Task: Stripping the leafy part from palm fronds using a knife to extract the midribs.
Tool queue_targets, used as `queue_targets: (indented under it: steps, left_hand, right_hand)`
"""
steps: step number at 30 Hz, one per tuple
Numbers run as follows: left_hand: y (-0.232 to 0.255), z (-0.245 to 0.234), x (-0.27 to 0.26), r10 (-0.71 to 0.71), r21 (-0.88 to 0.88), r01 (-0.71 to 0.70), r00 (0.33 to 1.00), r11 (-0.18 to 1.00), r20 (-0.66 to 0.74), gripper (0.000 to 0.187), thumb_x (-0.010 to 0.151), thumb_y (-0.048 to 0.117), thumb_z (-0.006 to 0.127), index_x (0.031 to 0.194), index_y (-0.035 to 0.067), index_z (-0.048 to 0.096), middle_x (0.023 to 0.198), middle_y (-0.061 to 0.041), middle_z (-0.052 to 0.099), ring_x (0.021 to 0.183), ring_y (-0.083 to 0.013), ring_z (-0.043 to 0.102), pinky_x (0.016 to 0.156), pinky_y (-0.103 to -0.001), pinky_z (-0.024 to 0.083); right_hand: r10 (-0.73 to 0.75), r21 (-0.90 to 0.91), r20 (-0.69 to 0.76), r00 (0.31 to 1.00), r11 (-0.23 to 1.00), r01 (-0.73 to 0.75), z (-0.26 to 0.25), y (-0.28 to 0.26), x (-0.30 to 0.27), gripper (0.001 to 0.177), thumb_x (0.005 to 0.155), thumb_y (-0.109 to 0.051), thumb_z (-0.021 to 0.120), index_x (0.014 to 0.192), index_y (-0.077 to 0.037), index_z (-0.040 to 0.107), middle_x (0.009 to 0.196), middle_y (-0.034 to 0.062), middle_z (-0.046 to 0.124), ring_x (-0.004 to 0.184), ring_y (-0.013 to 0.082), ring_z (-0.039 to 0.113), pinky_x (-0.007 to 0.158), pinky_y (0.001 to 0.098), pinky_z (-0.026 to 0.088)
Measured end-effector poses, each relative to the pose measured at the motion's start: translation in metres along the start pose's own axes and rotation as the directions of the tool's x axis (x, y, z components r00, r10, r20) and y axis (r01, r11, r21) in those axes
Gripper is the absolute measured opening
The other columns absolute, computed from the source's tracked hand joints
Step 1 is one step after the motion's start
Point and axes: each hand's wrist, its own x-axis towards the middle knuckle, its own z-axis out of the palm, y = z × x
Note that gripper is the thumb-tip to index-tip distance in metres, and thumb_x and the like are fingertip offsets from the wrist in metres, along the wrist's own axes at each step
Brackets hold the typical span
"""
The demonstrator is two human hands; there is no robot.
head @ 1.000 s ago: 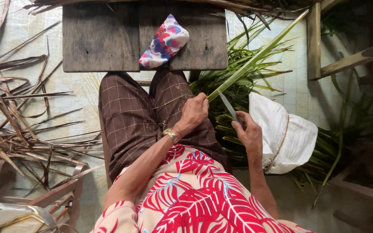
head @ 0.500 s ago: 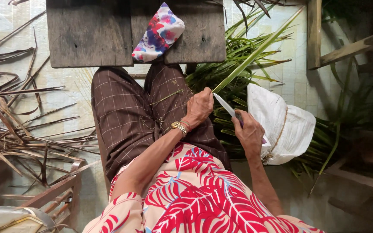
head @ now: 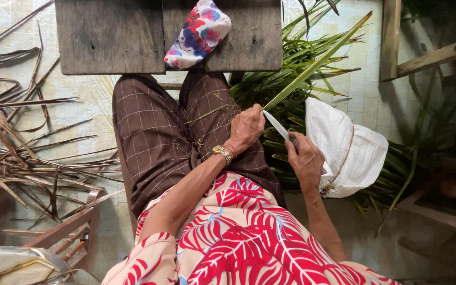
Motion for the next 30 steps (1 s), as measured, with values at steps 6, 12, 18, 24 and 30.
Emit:
queue_targets:
  steps: [6, 12, 18, 24, 30]
  left_hand:
    - [-0.001, 0.002, 0.0, 0.018, 0.021, -0.018, 0.999, 1.0, -0.028, 0.018, 0.097, 0.028, 0.043, 0.093, 0.014, 0.053, 0.083, -0.016, 0.068, 0.076, -0.0484, 0.072, 0.071, -0.062, 0.059]
    - [-0.01, 0.011, 0.003, 0.019, 0.076, -0.015, 0.999, 0.997, -0.048, 0.017, 0.096, 0.027, 0.044, 0.092, 0.013, 0.053, 0.079, -0.015, 0.068, 0.073, -0.047, 0.072, 0.07, -0.061, 0.059]
    - [-0.008, 0.007, 0.006, 0.024, 0.106, -0.015, 0.996, 0.994, -0.088, 0.016, 0.094, 0.023, 0.044, 0.088, 0.011, 0.054, 0.075, -0.015, 0.068, 0.07, -0.0465, 0.073, 0.065, -0.059, 0.06]
    - [-0.011, 0.012, 0.007, 0.043, 0.124, -0.03, 0.994, 0.992, -0.102, 0.016, 0.095, 0.024, 0.046, 0.089, 0.011, 0.053, 0.076, -0.015, 0.069, 0.07, -0.0461, 0.073, 0.065, -0.059, 0.06]
    - [-0.012, 0.013, 0.007, 0.066, 0.17, -0.053, 0.995, 0.984, -0.072, 0.013, 0.095, 0.025, 0.046, 0.093, 0.013, 0.052, 0.076, -0.014, 0.068, 0.071, -0.0447, 0.073, 0.067, -0.057, 0.061]
  right_hand:
    - [0.0, -0.072, 0.01, 1.0, 0.997, 0.001, 0.002, -0.001, 0.004, 0.024, 0.103, -0.041, 0.064, 0.121, -0.027, 0.067, 0.101, 0.0003, 0.071, 0.093, 0.0267, 0.074, 0.084, 0.0452, 0.058]
    - [-0.015, -0.109, 0.023, 1.0, 0.994, 0.017, 0.002, -0.006, 0.012, 0.022, 0.101, -0.041, 0.064, 0.118, -0.027, 0.066, 0.098, 0.0, 0.071, 0.09, 0.0259, 0.075, 0.082, 0.0453, 0.059]
    - [-0.044, -0.094, 0.041, 0.998, 0.994, 0.048, 0.005, -0.006, 0.02, 0.02, 0.102, -0.037, 0.063, 0.117, -0.024, 0.064, 0.097, 0.0028, 0.069, 0.086, 0.0302, 0.075, 0.078, 0.0488, 0.06]
    - [-0.11, -0.119, 0.028, 0.994, 0.986, 0.113, 0.01, -0.009, 0.031, 0.018, 0.104, -0.032, 0.062, 0.117, -0.02, 0.063, 0.093, 0.0032, 0.068, 0.082, 0.0307, 0.075, 0.074, 0.0489, 0.061]
    - [-0.208, -0.24, -0.006, 0.978, 0.95, 0.201, 0.015, -0.019, 0.045, 0.026, 0.099, -0.029, 0.066, 0.124, -0.026, 0.061, 0.089, -0.0016, 0.062, 0.078, 0.024, 0.074, 0.07, 0.0423, 0.061]
